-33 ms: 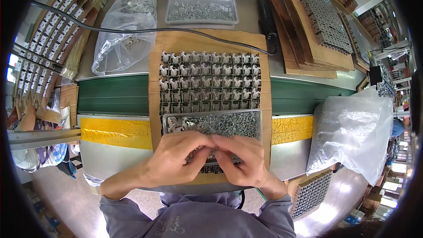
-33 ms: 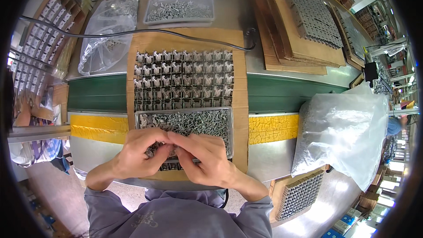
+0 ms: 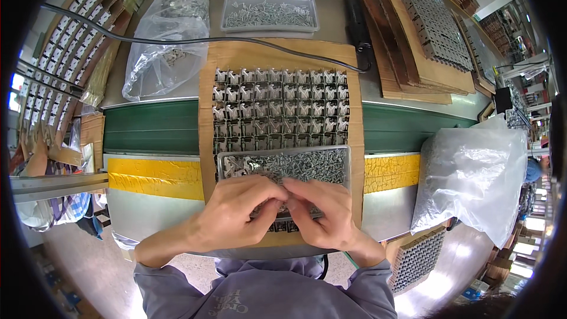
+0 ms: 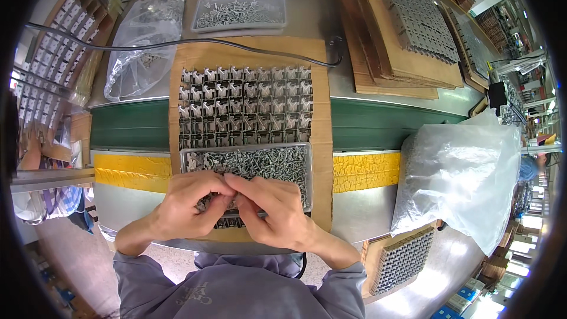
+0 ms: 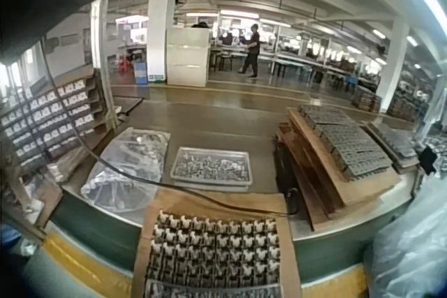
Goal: The recorder is picking up small electronic parts and inserting them into a grid-like tray on an assembly line.
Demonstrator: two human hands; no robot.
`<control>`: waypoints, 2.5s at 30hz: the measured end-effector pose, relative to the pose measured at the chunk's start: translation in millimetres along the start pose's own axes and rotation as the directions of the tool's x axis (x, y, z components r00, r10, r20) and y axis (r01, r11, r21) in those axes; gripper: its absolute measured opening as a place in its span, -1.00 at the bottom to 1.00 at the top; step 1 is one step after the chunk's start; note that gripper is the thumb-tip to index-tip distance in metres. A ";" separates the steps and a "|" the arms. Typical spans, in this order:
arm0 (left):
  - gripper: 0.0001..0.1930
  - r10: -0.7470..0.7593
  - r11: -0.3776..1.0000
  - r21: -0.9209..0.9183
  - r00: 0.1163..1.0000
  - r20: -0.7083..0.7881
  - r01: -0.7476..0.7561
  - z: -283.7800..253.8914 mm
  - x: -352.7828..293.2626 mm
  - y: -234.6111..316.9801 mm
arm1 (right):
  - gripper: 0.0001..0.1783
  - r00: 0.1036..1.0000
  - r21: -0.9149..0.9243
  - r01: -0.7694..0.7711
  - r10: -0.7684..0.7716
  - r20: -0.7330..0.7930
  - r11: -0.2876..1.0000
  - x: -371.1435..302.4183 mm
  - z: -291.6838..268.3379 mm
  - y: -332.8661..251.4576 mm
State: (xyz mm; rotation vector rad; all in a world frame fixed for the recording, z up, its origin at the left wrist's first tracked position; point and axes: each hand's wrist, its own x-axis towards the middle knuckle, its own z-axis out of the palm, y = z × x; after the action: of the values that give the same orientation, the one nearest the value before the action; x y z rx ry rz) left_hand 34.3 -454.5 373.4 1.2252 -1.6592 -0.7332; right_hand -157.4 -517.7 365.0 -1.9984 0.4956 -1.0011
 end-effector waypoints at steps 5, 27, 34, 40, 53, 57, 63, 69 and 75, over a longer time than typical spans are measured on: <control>-0.78 0.017 0.995 0.092 0.987 0.159 -0.032 -4.5 -0.1 2.5 | -0.61 0.991 -0.042 -0.124 0.126 0.051 0.991 0.2 -0.7 -2.4; -0.92 0.017 0.854 0.519 0.998 -0.064 0.019 -45.7 41.8 -65.3 | -0.82 0.981 -0.423 -0.123 0.173 0.082 0.898 -1.4 -3.6 16.4; -0.95 -0.007 0.857 0.514 0.999 -0.045 0.029 -46.4 46.5 -68.7 | -0.83 0.957 -0.373 -0.243 0.285 0.060 0.896 6.9 -6.3 3.7; -0.91 -0.068 0.908 0.411 0.997 -0.035 0.076 -50.1 48.1 -70.2 | -0.86 0.981 -0.427 -0.122 0.175 0.087 0.896 -0.2 -4.6 15.3; -0.91 0.068 0.803 0.595 0.993 -0.094 0.002 -38.7 49.7 -60.5 | -0.89 0.943 -0.160 -0.330 0.331 -0.022 0.930 -2.0 -7.0 2.0; -0.82 0.065 0.838 0.539 0.996 0.056 -0.085 -36.6 21.0 -9.2 | -0.87 0.950 -0.205 -0.306 0.313 0.001 0.930 0.2 -8.0 5.3; -0.83 -0.065 0.835 0.540 0.953 0.294 -0.110 -31.7 5.4 -2.2 | -0.77 0.986 -0.188 -0.160 0.146 -0.083 0.969 2.5 -2.5 9.2; -0.80 0.059 0.901 0.409 0.974 0.219 -0.147 -31.4 5.8 -7.4 | -0.71 0.992 -0.140 -0.120 0.113 -0.060 0.983 0.9 -7.6 17.1; -0.79 -0.051 0.986 0.159 0.999 0.015 0.048 -17.8 0.4 0.3 | -0.67 0.996 -0.003 0.083 -0.083 -0.043 0.997 2.6 -5.8 12.6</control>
State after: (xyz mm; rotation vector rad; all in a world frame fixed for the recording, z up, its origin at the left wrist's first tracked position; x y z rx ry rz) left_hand 50.4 -453.8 380.9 1.3796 -1.7349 -0.6545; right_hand -160.2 -529.6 358.0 -2.0155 0.4396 -1.0972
